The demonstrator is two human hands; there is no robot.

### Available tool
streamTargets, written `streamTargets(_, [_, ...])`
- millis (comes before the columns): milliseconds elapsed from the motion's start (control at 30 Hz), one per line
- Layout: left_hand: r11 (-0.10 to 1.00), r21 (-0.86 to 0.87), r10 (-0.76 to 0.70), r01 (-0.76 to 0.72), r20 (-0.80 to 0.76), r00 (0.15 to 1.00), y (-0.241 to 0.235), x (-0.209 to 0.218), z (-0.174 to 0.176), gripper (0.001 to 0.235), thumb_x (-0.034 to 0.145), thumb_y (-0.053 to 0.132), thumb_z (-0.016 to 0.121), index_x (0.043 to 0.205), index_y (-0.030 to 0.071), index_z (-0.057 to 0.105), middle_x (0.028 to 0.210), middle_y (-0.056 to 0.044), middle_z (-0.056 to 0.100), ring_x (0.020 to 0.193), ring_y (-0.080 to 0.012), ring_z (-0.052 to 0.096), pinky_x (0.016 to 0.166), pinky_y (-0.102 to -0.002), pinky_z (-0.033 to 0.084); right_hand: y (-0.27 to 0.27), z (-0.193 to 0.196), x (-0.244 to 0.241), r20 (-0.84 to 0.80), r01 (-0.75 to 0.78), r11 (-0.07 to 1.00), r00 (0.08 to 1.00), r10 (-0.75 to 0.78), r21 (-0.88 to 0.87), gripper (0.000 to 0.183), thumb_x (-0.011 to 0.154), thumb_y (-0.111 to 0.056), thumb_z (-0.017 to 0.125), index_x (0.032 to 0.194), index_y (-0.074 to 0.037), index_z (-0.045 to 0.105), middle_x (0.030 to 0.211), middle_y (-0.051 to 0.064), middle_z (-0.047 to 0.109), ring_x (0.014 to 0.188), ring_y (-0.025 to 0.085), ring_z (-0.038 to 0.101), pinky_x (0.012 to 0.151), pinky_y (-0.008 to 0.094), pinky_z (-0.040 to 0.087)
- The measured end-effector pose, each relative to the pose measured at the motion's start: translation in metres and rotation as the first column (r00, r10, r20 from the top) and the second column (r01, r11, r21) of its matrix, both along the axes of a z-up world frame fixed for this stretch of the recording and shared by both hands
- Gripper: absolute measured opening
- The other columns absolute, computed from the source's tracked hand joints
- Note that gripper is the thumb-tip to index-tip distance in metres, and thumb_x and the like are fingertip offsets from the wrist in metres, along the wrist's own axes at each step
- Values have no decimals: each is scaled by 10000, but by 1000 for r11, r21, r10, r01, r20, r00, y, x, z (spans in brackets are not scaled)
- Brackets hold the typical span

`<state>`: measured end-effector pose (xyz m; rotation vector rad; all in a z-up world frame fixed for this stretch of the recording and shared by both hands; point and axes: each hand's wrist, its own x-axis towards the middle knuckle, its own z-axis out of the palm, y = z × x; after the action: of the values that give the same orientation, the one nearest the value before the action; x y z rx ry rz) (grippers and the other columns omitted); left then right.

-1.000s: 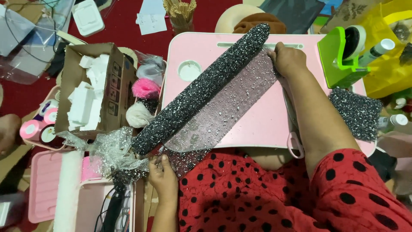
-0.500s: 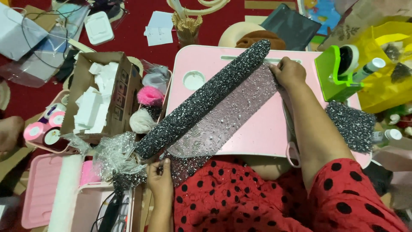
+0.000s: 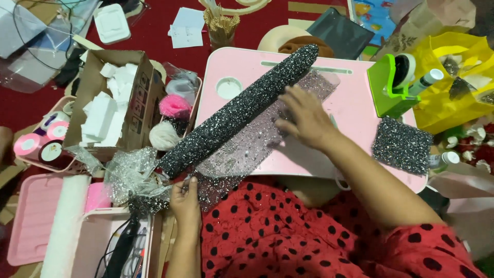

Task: Trimming and cutting decorative glitter mesh using scissors on a lap desk.

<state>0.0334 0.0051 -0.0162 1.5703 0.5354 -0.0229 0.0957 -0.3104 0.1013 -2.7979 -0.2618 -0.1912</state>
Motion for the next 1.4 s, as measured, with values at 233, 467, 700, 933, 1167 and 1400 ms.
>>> streamTargets(233, [999,-25,27,-25,69,997,1,-3,-2,153,866,155,610,989,102,538,985,-59,609,931,-171,596,861,-276,495,33,-45,-22,-433,-231,928,897,86,-294,892,797,-732,222,1468,-184,9,1517,147,-49,1384,347,-85,1070,511,-134])
streamTargets(467, [898,348,2,-268,606,796,12,12,15,729,772,10,713,1368,75,298,1347,-201,284,1210,-355,382,936,-434,404,28,-50,-27,-390,-197,920,919,53,-338,884,798,-781,267,1460,-203,171,1532,144,117,1414,327,88,1127,504,95])
streamTargets(700, [469,859,-592,-204,477,649,20,56,49,584,707,273,770,1208,55,562,1172,-186,526,1077,-417,529,949,-610,347,31,-52,-39,-233,-156,945,968,90,-287,896,805,-764,289,1477,-187,149,1527,189,104,1409,360,82,1118,532,122])
streamTargets(933, [125,953,-702,-278,283,654,15,53,51,621,667,427,750,1202,141,617,974,-109,663,775,-324,647,711,-444,474,55,-52,-95,-154,-122,963,984,86,-239,907,796,-751,356,1460,-152,208,1512,228,92,1396,394,90,1106,537,147])
streamTargets(1167, [-48,994,-711,100,-104,696,2,30,87,731,759,537,582,1343,114,463,900,-153,680,828,-349,623,697,-459,485,75,-46,-119,-221,-128,968,972,79,-216,857,804,-732,383,1454,-195,229,1499,225,152,1394,380,127,1110,524,162])
streamTargets(1400, [-135,878,-661,460,-426,618,-14,1,121,799,757,594,493,1420,172,350,1055,-167,644,978,-353,617,793,-416,506,73,-66,-129,-199,-142,937,977,80,-320,817,767,-446,669,1432,-190,269,1491,201,212,1388,366,163,1090,520,165])
